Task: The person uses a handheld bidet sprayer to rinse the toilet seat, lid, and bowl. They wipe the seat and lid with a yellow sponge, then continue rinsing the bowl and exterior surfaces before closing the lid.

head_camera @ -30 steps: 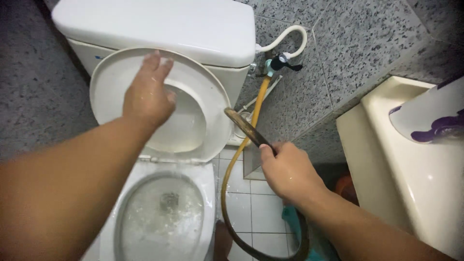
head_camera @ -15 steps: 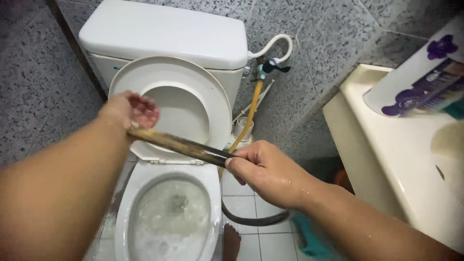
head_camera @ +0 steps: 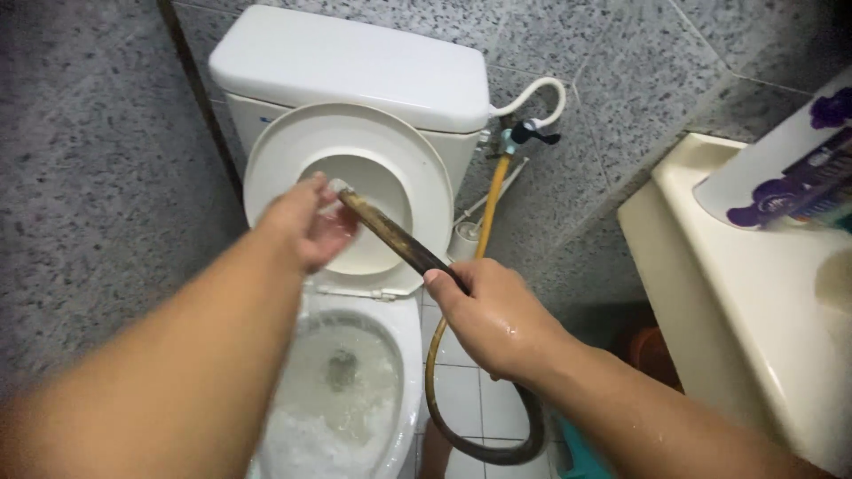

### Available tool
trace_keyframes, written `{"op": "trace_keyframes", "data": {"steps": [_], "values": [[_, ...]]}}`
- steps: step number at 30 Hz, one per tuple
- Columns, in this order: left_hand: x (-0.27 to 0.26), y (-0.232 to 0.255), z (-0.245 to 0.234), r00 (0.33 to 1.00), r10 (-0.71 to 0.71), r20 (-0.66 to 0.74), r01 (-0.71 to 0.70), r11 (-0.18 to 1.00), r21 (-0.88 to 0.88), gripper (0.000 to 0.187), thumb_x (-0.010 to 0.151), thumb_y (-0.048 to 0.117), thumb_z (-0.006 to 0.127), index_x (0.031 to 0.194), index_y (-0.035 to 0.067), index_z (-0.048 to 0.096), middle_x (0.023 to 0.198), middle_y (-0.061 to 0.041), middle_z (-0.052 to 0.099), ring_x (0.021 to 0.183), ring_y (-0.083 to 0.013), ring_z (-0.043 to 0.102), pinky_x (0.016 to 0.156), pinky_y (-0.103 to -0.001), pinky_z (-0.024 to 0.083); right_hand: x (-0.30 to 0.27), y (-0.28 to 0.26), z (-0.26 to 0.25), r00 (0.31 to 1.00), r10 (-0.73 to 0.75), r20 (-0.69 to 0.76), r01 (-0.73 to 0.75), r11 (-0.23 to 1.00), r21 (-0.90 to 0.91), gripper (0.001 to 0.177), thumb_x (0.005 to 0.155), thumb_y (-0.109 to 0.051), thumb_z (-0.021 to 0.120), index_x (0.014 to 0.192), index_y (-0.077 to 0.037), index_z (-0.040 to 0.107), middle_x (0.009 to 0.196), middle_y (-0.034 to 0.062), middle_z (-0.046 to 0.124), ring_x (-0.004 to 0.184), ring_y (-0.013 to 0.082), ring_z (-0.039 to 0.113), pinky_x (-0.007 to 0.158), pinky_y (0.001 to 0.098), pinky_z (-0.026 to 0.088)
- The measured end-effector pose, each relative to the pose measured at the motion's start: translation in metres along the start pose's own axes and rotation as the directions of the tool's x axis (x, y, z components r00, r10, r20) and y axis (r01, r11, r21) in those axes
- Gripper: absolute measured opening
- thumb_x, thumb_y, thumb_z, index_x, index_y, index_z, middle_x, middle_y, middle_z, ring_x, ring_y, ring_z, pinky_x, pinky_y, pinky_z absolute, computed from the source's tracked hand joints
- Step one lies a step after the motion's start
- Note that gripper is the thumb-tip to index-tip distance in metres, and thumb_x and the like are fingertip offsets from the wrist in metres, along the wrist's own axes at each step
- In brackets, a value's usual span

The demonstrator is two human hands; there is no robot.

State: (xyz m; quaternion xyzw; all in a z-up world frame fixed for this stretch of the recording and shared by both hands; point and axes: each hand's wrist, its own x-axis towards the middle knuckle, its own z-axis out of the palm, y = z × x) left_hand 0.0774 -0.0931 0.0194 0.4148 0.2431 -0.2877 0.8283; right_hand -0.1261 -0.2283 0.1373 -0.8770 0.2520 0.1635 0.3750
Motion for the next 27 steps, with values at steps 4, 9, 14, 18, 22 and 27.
{"op": "trace_keyframes", "data": {"steps": [4,9,14,18,22,27], "values": [[-0.042,-0.024,0.023,0.998,-0.044,0.053,0.051,0.990,-0.133,0.040,0.107,0.044,0.035,0.105,0.006,0.047,0.091,-0.015,0.060,0.068,-0.0241,0.065,0.058,-0.039,0.060,0.005,0.002,0.026,0.998,-0.049,-0.036,0.050,0.998,0.026,0.043,0.099,-0.047,0.052,0.100,-0.007,0.069,0.051,0.0086,0.056,0.040,0.0220,0.061,0.040,0.0394,0.052],[-0.007,-0.024,-0.018,0.973,-0.113,0.202,0.159,0.960,-0.229,0.034,0.105,0.043,0.035,0.090,0.013,0.039,0.061,0.002,0.038,0.045,-0.0080,0.035,0.040,-0.023,0.035,0.029,0.021,0.050,0.934,-0.208,0.292,0.140,0.962,0.236,0.059,0.106,-0.045,0.043,0.109,0.011,0.064,0.056,0.0192,0.051,0.038,0.0299,0.054,0.035,0.0407,0.047],[-0.062,-0.024,-0.046,0.894,-0.371,0.250,0.337,0.926,0.169,0.030,0.104,0.039,0.044,0.090,0.012,0.045,0.058,0.007,0.037,0.043,-0.0041,0.033,0.038,-0.021,0.033,0.077,-0.001,0.050,0.975,-0.123,0.183,0.075,0.965,0.251,0.044,0.104,-0.041,0.043,0.131,-0.010,0.059,0.091,0.0191,0.070,0.070,0.0293,0.075,0.055,0.0414,0.064],[-0.093,-0.047,-0.082,0.721,-0.611,0.327,0.481,0.781,0.399,0.035,0.104,0.048,0.048,0.095,0.014,0.049,0.058,0.009,0.038,0.044,-0.0010,0.032,0.040,-0.018,0.031,0.123,-0.006,0.061,0.967,-0.235,0.102,0.165,0.875,0.454,0.037,0.097,-0.012,0.047,0.130,-0.003,0.061,0.108,0.0201,0.065,0.086,0.0291,0.072,0.071,0.0456,0.066],[-0.136,-0.056,-0.098,0.682,-0.665,0.303,0.497,0.727,0.474,0.038,0.106,0.053,0.046,0.098,0.015,0.049,0.059,0.010,0.037,0.045,-0.0005,0.032,0.043,-0.018,0.031,0.124,-0.008,0.088,0.968,-0.212,0.134,0.108,0.835,0.539,0.038,0.092,-0.002,0.041,0.119,0.002,0.067,0.101,0.0196,0.072,0.083,0.0270,0.074,0.078,0.0409,0.064],[-0.161,-0.055,-0.117,0.610,-0.704,0.364,0.455,0.687,0.566,0.044,0.106,0.059,0.042,0.098,0.016,0.047,0.058,0.010,0.035,0.045,-0.0009,0.031,0.045,-0.019,0.035,0.128,0.019,0.141,0.972,-0.177,0.153,0.089,0.884,0.460,0.021,0.092,0.001,0.049,0.093,0.006,0.069,0.086,0.0175,0.070,0.074,0.0280,0.069,0.069,0.0396,0.060]]}}
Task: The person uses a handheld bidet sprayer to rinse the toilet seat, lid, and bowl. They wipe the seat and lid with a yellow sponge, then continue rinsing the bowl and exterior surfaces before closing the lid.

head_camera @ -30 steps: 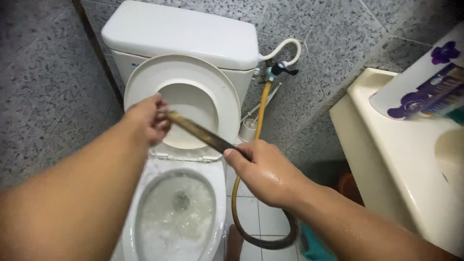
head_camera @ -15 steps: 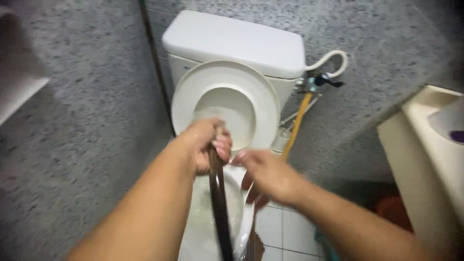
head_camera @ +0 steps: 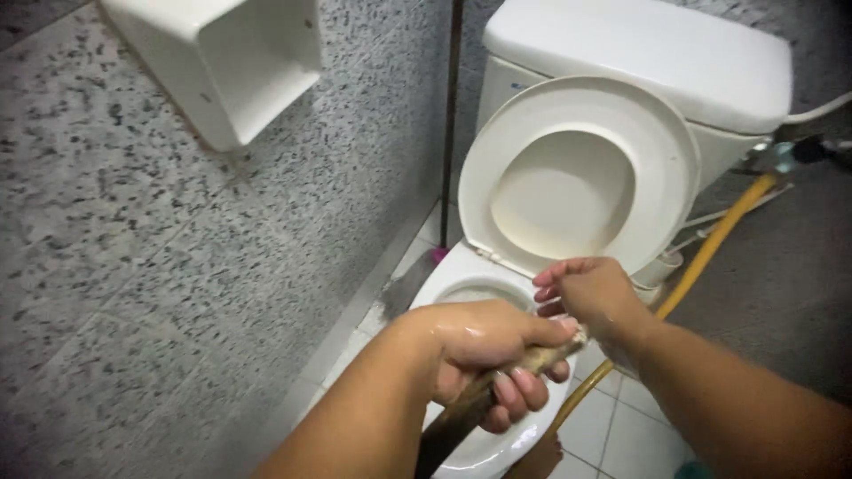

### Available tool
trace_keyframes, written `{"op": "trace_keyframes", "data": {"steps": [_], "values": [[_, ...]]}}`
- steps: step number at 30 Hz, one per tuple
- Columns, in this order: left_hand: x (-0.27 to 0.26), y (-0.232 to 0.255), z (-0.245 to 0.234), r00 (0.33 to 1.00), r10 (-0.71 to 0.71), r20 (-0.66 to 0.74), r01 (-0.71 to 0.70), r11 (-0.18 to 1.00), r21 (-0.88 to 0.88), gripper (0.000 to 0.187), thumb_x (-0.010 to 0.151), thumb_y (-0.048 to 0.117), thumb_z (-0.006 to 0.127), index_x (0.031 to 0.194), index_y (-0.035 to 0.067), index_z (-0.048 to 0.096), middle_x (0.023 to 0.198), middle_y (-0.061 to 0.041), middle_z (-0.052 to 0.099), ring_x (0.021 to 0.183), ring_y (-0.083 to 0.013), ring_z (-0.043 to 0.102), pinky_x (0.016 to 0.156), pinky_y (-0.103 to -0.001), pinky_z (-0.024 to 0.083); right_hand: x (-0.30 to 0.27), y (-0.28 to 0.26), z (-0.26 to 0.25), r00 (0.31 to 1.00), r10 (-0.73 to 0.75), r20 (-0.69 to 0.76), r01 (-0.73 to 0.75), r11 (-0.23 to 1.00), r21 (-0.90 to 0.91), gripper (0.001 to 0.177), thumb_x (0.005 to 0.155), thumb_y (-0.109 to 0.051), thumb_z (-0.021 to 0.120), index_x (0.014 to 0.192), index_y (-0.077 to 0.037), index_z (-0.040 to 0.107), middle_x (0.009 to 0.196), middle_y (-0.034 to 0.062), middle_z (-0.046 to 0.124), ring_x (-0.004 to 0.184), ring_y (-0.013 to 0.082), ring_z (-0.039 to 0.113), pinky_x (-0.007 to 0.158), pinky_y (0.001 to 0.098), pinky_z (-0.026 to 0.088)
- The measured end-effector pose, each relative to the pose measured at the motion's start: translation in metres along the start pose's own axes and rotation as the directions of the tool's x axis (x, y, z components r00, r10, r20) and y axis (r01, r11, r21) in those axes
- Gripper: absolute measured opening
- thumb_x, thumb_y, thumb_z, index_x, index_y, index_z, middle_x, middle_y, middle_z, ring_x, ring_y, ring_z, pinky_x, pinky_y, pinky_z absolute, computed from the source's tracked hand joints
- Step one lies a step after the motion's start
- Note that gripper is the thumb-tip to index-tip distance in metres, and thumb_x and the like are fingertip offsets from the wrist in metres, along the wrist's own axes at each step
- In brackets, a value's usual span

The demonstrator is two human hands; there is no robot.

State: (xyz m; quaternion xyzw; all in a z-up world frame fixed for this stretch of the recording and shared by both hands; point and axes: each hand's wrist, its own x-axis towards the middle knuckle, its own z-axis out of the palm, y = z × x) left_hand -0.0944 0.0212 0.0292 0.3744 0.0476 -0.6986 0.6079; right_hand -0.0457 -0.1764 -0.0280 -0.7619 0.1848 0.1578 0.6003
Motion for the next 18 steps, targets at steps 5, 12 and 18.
{"op": "trace_keyframes", "data": {"steps": [5,12,18], "values": [[0.002,-0.028,0.004,0.997,-0.013,-0.072,0.017,0.999,0.046,0.046,0.106,0.060,0.041,0.098,0.015,0.049,0.057,0.011,0.035,0.045,-0.0007,0.032,0.047,-0.021,0.039,-0.025,-0.002,0.033,0.995,0.084,0.048,-0.066,0.953,-0.296,0.018,0.088,0.002,0.055,0.085,0.001,0.073,0.079,0.0128,0.072,0.069,0.0242,0.069,0.063,0.0372,0.057],[0.032,-0.059,-0.019,0.992,0.011,-0.123,-0.022,0.996,-0.092,0.045,0.107,0.059,0.044,0.092,0.016,0.047,0.059,0.010,0.038,0.048,-0.0016,0.034,0.049,-0.021,0.040,-0.036,0.026,0.036,0.943,0.015,0.332,0.243,0.651,-0.719,0.013,0.074,-0.005,0.067,0.069,-0.004,0.078,0.060,0.0089,0.072,0.058,0.0218,0.070,0.062,0.0339,0.057],[0.044,-0.048,-0.020,0.975,0.012,-0.220,-0.045,0.989,-0.144,0.044,0.106,0.057,0.048,0.090,0.016,0.048,0.060,0.009,0.038,0.047,-0.0013,0.033,0.045,-0.018,0.037,-0.023,0.032,0.017,0.946,0.022,0.323,0.238,0.629,-0.740,0.008,0.072,-0.010,0.075,0.070,-0.002,0.074,0.063,0.0120,0.073,0.060,0.0203,0.068,0.060,0.0346,0.054]]}}
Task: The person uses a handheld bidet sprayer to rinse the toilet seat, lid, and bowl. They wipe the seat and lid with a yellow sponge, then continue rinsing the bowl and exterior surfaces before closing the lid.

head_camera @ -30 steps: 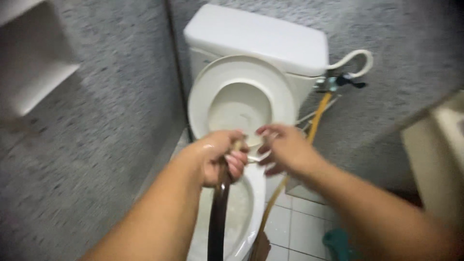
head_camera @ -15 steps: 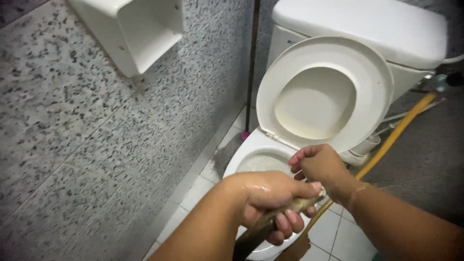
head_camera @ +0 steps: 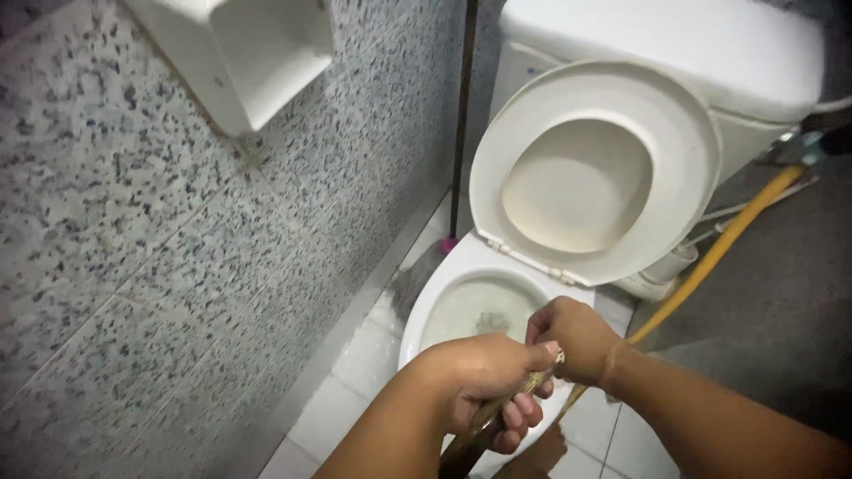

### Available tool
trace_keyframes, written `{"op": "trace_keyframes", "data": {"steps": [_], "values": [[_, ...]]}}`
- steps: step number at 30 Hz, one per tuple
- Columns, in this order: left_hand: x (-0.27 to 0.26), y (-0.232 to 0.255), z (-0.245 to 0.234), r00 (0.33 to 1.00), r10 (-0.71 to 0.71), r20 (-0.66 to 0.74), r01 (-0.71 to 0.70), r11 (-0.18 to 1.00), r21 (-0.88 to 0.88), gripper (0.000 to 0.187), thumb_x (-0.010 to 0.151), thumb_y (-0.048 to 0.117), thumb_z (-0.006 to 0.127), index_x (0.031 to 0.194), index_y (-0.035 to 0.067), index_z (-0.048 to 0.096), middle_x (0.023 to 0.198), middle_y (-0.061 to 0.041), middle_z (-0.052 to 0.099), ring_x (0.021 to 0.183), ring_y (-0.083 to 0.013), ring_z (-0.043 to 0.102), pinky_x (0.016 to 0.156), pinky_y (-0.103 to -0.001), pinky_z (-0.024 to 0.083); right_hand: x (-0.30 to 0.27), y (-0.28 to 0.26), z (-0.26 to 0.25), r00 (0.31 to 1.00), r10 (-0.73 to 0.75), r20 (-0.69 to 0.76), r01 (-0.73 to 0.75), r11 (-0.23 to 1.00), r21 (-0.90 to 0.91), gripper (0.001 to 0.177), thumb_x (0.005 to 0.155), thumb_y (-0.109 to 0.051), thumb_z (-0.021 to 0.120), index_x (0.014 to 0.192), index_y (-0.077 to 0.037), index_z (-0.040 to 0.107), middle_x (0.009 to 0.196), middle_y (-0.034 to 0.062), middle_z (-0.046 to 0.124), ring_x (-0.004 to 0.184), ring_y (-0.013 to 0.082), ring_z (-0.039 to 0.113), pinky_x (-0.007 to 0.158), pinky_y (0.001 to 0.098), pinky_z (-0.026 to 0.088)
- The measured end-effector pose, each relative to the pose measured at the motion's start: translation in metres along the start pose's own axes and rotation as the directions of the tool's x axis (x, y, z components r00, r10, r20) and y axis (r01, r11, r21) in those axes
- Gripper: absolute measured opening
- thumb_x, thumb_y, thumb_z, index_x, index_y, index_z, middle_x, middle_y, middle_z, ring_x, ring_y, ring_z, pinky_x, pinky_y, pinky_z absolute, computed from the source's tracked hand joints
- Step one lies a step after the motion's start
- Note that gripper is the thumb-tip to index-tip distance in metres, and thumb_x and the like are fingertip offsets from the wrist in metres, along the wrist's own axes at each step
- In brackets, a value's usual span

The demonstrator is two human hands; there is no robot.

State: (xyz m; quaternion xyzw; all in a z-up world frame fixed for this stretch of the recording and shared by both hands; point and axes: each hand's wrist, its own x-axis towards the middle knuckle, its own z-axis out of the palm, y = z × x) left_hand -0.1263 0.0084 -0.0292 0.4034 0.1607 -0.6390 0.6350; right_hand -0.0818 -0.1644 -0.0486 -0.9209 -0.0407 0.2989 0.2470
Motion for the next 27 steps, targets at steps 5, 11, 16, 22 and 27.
{"op": "trace_keyframes", "data": {"steps": [5,11,16,22,27], "values": [[-0.011,0.046,0.021,0.997,0.052,-0.062,-0.046,0.995,0.083,0.044,0.104,0.057,0.045,0.091,0.015,0.047,0.060,0.008,0.037,0.046,-0.0029,0.032,0.044,-0.020,0.038,0.004,-0.001,-0.050,0.983,0.178,-0.036,-0.132,0.835,0.534,0.012,0.086,-0.010,0.067,0.079,0.000,0.071,0.066,0.0111,0.064,0.056,0.0211,0.056,0.053,0.0355,0.048],[0.021,0.108,0.036,0.971,0.077,-0.225,-0.068,0.997,0.047,0.045,0.105,0.057,0.044,0.097,0.013,0.051,0.064,0.006,0.041,0.048,-0.0036,0.035,0.047,-0.021,0.042,0.017,0.033,-0.110,0.972,0.226,0.058,-0.151,0.421,0.894,0.017,0.097,-0.011,0.052,0.101,-0.002,0.067,0.077,0.0099,0.065,0.062,0.0209,0.062,0.061,0.0353,0.056],[0.065,0.165,0.060,0.953,0.048,-0.301,-0.034,0.998,0.052,0.046,0.106,0.054,0.041,0.102,0.011,0.054,0.067,0.005,0.043,0.048,-0.0048,0.036,0.045,-0.021,0.040,0.033,0.074,-0.165,0.943,0.329,0.050,-0.144,0.268,0.953,0.018,0.098,-0.006,0.051,0.109,-0.002,0.064,0.082,0.0121,0.067,0.072,0.0233,0.068,0.071,0.0362,0.061],[0.115,0.250,0.101,0.950,0.089,-0.299,-0.055,0.991,0.121,0.039,0.106,0.053,0.039,0.106,0.016,0.053,0.069,0.004,0.042,0.047,-0.0043,0.033,0.042,-0.020,0.033,0.059,0.128,-0.248,0.783,0.574,-0.239,0.033,0.346,0.938,0.032,0.101,-0.015,0.048,0.126,-0.003,0.064,0.105,0.0163,0.066,0.091,0.0282,0.068,0.079,0.0423,0.060],[0.142,0.306,0.118,0.952,0.079,-0.297,-0.033,0.987,0.156,0.040,0.107,0.050,0.038,0.109,0.014,0.054,0.068,0.004,0.043,0.046,-0.0036,0.032,0.040,-0.020,0.030,0.065,0.152,-0.325,0.691,0.669,-0.274,0.085,0.300,0.950,0.059,0.105,-0.047,0.044,0.150,-0.009,0.046,0.142,0.0273,0.049,0.123,0.0401,0.058,0.088,0.0458,0.056]]}}
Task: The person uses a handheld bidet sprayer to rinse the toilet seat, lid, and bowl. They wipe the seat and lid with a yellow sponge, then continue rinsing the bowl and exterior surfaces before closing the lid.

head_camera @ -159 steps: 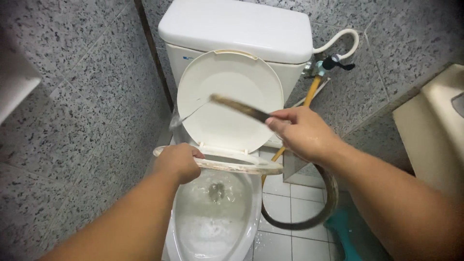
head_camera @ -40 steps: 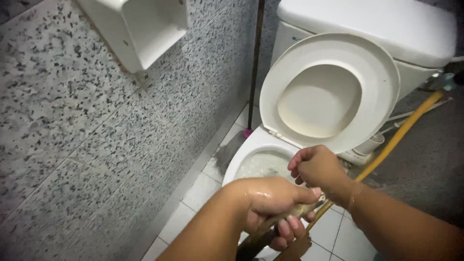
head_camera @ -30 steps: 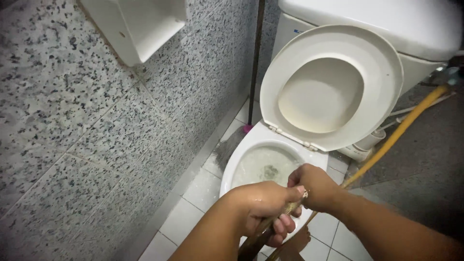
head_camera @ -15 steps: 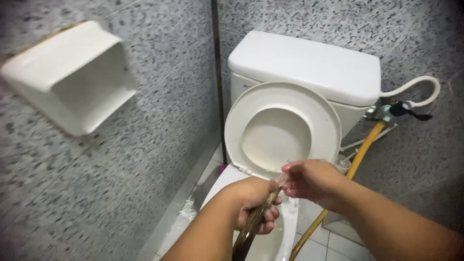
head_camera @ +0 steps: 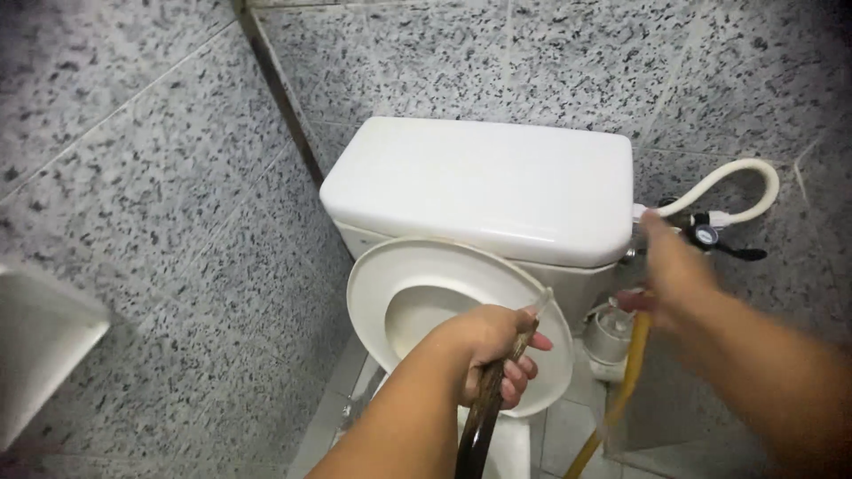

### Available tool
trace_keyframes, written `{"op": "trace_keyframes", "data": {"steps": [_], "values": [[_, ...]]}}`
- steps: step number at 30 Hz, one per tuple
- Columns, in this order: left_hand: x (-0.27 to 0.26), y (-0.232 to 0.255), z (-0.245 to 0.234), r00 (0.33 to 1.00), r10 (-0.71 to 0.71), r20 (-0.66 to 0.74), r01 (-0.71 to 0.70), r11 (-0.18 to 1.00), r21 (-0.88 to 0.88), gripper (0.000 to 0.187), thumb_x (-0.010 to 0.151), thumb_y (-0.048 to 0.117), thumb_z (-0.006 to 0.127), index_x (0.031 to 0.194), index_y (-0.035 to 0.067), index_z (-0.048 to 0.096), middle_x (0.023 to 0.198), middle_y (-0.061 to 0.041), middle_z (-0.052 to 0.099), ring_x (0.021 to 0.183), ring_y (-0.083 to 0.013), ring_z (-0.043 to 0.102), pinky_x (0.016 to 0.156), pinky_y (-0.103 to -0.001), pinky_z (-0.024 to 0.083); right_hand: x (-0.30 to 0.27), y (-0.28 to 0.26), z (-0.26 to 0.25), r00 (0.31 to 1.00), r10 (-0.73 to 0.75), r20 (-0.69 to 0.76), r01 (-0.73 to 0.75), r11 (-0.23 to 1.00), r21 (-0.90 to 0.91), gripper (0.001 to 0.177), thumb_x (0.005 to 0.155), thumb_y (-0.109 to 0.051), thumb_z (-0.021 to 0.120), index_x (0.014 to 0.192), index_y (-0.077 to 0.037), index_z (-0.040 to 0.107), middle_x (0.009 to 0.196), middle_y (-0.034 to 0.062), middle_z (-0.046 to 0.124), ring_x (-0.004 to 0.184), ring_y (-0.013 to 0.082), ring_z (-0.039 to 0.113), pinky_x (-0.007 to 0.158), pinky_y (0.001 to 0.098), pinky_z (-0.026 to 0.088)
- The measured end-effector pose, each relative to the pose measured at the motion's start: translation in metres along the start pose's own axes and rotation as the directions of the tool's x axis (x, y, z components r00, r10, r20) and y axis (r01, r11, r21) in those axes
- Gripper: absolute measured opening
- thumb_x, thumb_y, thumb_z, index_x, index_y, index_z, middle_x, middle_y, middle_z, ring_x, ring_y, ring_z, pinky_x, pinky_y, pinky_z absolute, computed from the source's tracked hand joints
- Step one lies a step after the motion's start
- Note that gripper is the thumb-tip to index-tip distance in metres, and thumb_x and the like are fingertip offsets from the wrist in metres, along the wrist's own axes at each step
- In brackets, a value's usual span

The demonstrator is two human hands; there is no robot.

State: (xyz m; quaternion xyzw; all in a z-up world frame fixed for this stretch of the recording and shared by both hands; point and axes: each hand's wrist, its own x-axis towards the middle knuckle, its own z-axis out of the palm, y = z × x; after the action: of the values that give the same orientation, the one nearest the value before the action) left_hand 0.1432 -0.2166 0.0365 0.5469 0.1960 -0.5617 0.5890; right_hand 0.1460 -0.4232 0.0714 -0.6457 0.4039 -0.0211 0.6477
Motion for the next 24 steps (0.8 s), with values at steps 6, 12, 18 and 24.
{"op": "trace_keyframes", "data": {"steps": [6,12,18,24], "values": [[0.023,0.004,0.000,0.991,-0.094,0.093,0.096,0.995,-0.018,0.044,0.107,0.051,0.034,0.108,0.013,0.057,0.067,0.006,0.042,0.045,-0.0019,0.031,0.038,-0.018,0.030,0.027,-0.026,-0.001,0.987,0.106,0.120,-0.124,0.981,0.148,0.084,0.104,-0.064,0.036,0.158,-0.001,0.024,0.157,0.0285,0.035,0.147,0.0416,0.037,0.114,0.0552,0.039],[0.000,0.008,0.000,0.988,-0.100,0.118,0.100,0.995,0.007,0.047,0.109,0.050,0.034,0.113,0.010,0.058,0.069,0.005,0.043,0.047,-0.0009,0.033,0.039,-0.017,0.031,0.070,0.013,0.010,0.949,-0.011,0.316,0.057,0.989,-0.136,0.086,0.101,-0.068,0.034,0.163,-0.010,0.021,0.158,0.0283,0.036,0.145,0.0445,0.037,0.108,0.0596,0.039],[-0.002,0.010,-0.012,0.989,-0.090,0.121,0.092,0.996,-0.008,0.051,0.109,0.051,0.031,0.114,0.009,0.059,0.068,0.006,0.043,0.046,0.0001,0.032,0.037,-0.016,0.031,0.090,0.011,0.015,0.982,0.075,0.176,0.009,0.899,-0.439,0.096,0.103,-0.078,0.024,0.125,0.009,0.056,0.094,0.0226,0.057,0.073,0.0270,0.053,0.057,0.0427,0.045],[-0.013,0.008,-0.011,0.987,-0.076,0.143,0.079,0.997,-0.018,0.049,0.110,0.050,0.031,0.111,0.010,0.059,0.069,0.006,0.043,0.046,-0.0002,0.032,0.038,-0.017,0.030,0.084,0.018,0.010,0.993,0.043,0.112,0.001,0.932,-0.362,0.081,0.109,-0.072,0.024,0.107,0.004,0.052,0.080,0.0143,0.044,0.062,0.0224,0.041,0.051,0.0418,0.037]]}}
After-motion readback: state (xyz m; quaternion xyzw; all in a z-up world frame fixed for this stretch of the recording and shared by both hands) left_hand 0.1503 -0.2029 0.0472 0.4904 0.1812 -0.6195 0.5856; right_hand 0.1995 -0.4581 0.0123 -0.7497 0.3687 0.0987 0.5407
